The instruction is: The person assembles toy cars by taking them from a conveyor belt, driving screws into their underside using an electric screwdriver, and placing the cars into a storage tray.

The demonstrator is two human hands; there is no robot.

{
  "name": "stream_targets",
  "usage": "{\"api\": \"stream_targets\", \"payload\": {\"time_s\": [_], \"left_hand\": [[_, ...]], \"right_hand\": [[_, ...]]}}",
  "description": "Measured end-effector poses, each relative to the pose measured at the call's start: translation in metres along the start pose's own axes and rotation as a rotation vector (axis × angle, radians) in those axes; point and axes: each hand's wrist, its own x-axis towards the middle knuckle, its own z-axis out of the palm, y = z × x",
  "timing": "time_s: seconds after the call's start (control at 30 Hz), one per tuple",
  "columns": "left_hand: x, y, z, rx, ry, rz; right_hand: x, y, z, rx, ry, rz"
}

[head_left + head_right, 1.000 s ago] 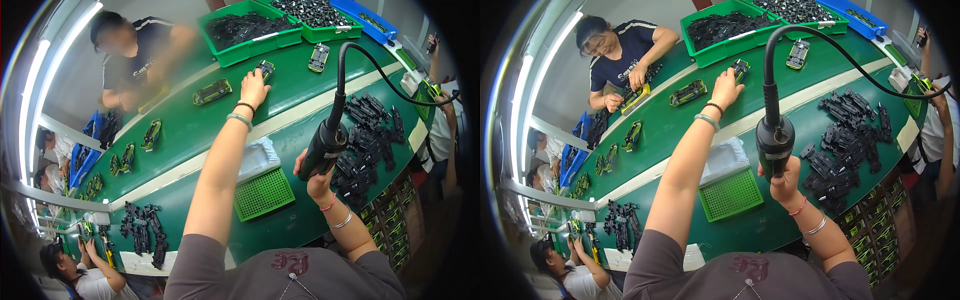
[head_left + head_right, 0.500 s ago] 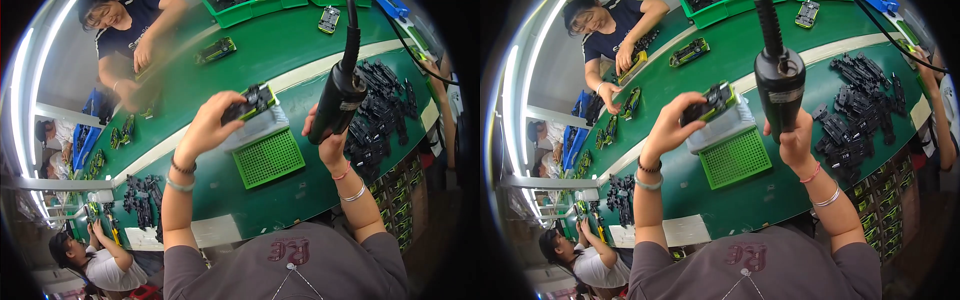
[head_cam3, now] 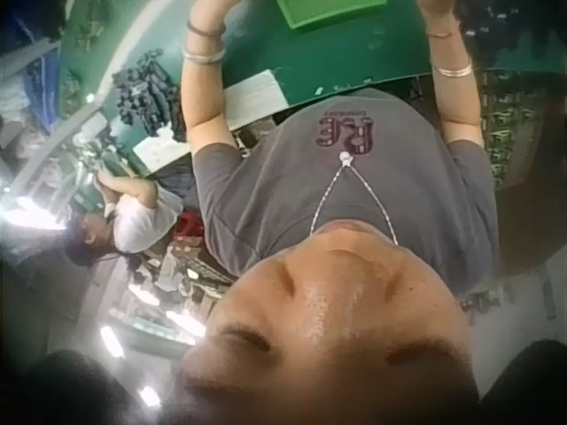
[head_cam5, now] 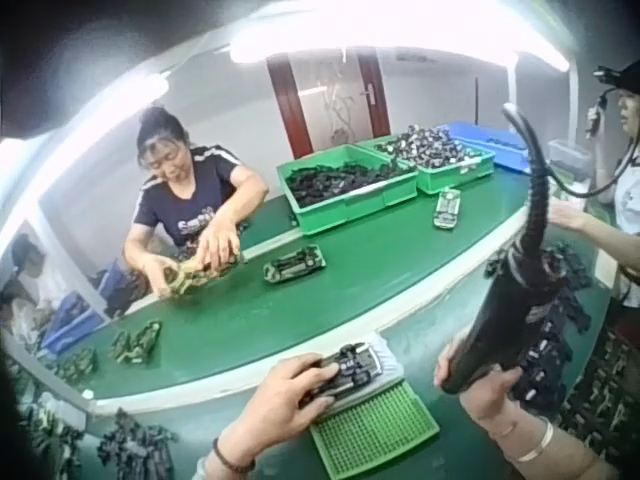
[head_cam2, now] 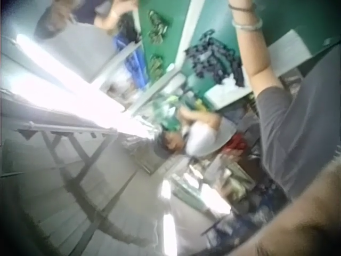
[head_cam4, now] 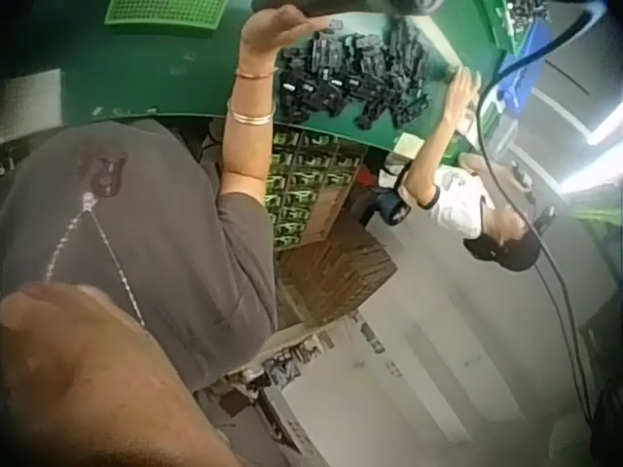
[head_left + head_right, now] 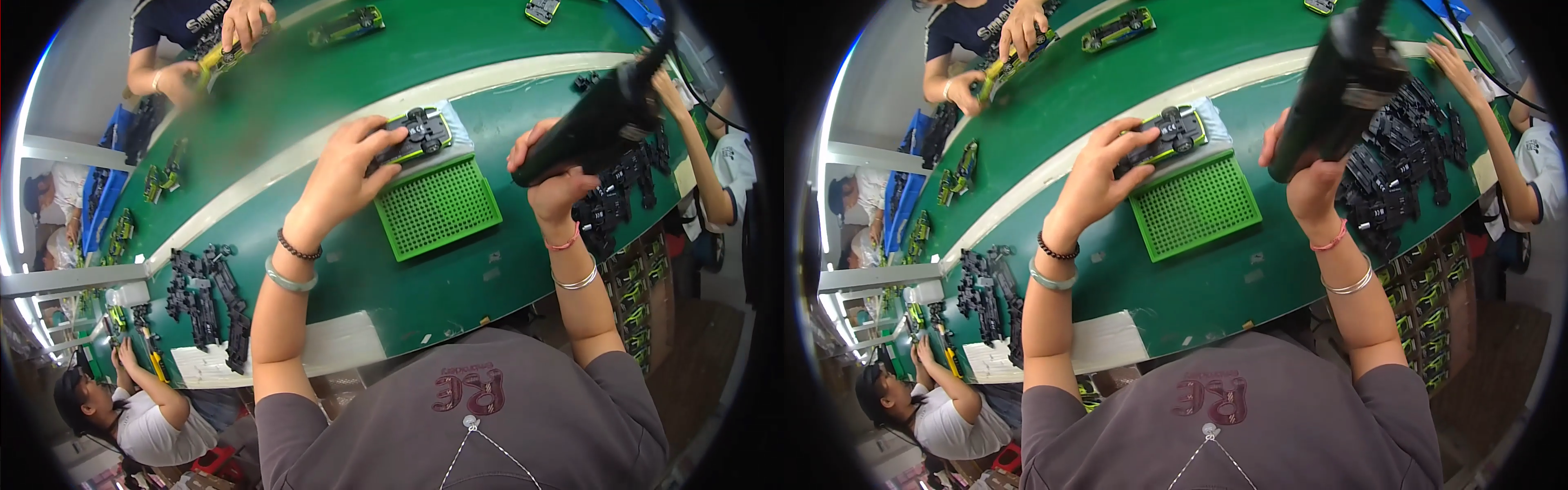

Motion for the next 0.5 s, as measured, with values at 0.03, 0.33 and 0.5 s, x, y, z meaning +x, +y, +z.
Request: {"api": "stream_targets", "payload": {"time_s": [0.03,0.33,0.5], "left_hand": [[-0.002,0.0,0.0,-0.006,-0.004,-0.008],[-0.003,-0.004,0.005,-0.006,0.07,0.062],[-0.005,-0.003,0.003,-0.022,0.028,0.002]], "right_hand": [[-0.002,-0.008,0.003,0.076,0.001,-0.047],[-0.031,-0.022,0.039,0.444,-0.227,-0.085],[-0.036,-0.016,0.038,0.342,-0.134,-0.066]]}}
